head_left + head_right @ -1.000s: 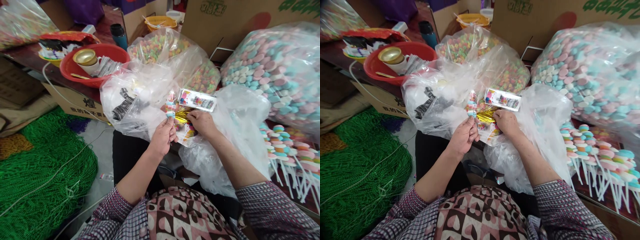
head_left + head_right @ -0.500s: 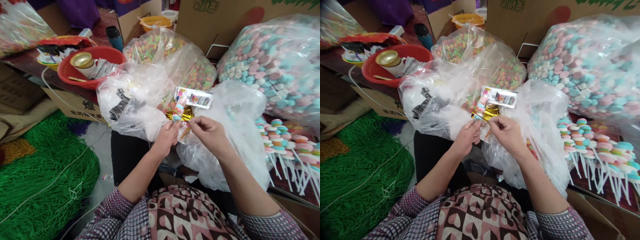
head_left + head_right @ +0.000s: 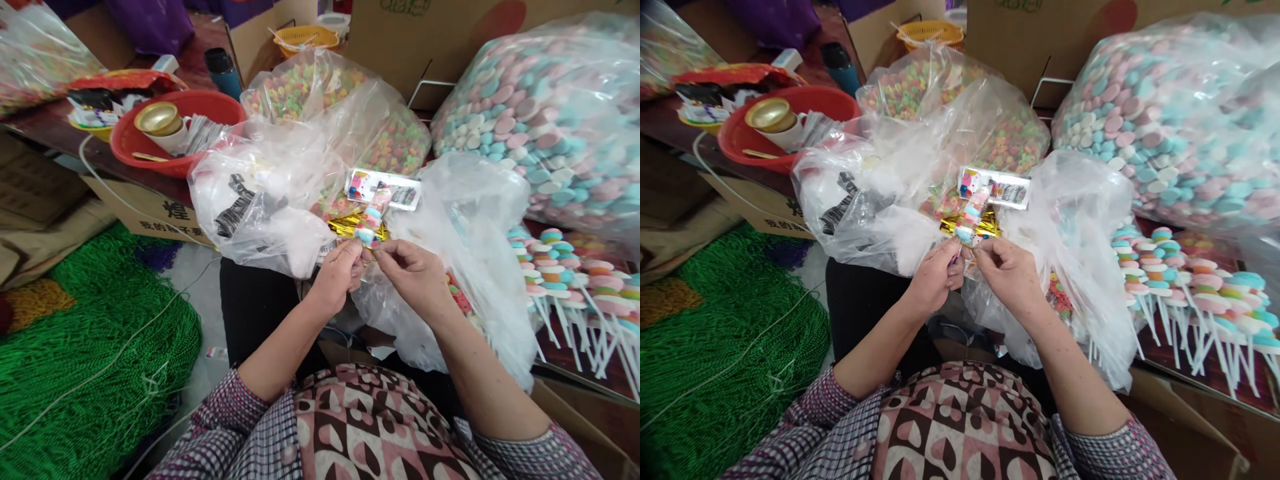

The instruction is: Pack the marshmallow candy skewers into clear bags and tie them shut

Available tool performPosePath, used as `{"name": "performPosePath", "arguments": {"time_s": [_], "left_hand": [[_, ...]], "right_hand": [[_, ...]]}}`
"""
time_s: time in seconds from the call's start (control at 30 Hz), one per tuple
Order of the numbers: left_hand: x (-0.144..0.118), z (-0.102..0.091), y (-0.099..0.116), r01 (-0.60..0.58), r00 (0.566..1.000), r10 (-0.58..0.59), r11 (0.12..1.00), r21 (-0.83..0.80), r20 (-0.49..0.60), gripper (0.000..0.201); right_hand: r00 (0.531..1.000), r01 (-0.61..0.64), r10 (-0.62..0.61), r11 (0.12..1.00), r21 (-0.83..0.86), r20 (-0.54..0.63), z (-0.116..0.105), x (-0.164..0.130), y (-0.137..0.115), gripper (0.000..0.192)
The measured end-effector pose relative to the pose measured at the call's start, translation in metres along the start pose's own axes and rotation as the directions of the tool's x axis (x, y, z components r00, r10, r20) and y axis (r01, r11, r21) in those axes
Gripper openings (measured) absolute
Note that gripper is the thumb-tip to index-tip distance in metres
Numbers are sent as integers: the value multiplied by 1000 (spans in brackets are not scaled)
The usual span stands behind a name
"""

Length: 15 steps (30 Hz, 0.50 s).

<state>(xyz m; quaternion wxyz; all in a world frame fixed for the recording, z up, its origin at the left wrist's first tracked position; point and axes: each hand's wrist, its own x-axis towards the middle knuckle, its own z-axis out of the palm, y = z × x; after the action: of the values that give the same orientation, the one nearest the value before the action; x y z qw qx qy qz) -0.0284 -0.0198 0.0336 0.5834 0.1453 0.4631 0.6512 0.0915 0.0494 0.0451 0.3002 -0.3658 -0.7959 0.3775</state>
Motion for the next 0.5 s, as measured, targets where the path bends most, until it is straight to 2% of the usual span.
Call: {"name": "performPosePath", "arguments": {"time_s": [0.1, 0.23, 0.3, 0.4, 0.5], "left_hand": [[-3, 0, 3, 115, 985, -108, 992, -47, 133, 37], [-5, -2, 5, 255, 922, -223, 965, -62, 317, 39], [-6, -3, 5, 320, 883, -270, 945, -73, 385, 41], [-7, -3, 5, 404, 826, -324, 911, -83, 462, 45], [-9, -1, 6, 437, 804, -332, 892, -112, 493, 45]], "right_hand": [[993, -117, 110, 976, 186, 48, 1, -3, 5, 20], [981, -181, 146, 923, 340, 128, -2, -4, 13, 26], [977, -198, 141, 886, 420, 163, -5, -4, 16, 25], [967, -190, 75, 850, 491, 244, -11, -4, 20, 40], [953, -195, 47, 853, 484, 300, -11, -5, 25, 39]]}}
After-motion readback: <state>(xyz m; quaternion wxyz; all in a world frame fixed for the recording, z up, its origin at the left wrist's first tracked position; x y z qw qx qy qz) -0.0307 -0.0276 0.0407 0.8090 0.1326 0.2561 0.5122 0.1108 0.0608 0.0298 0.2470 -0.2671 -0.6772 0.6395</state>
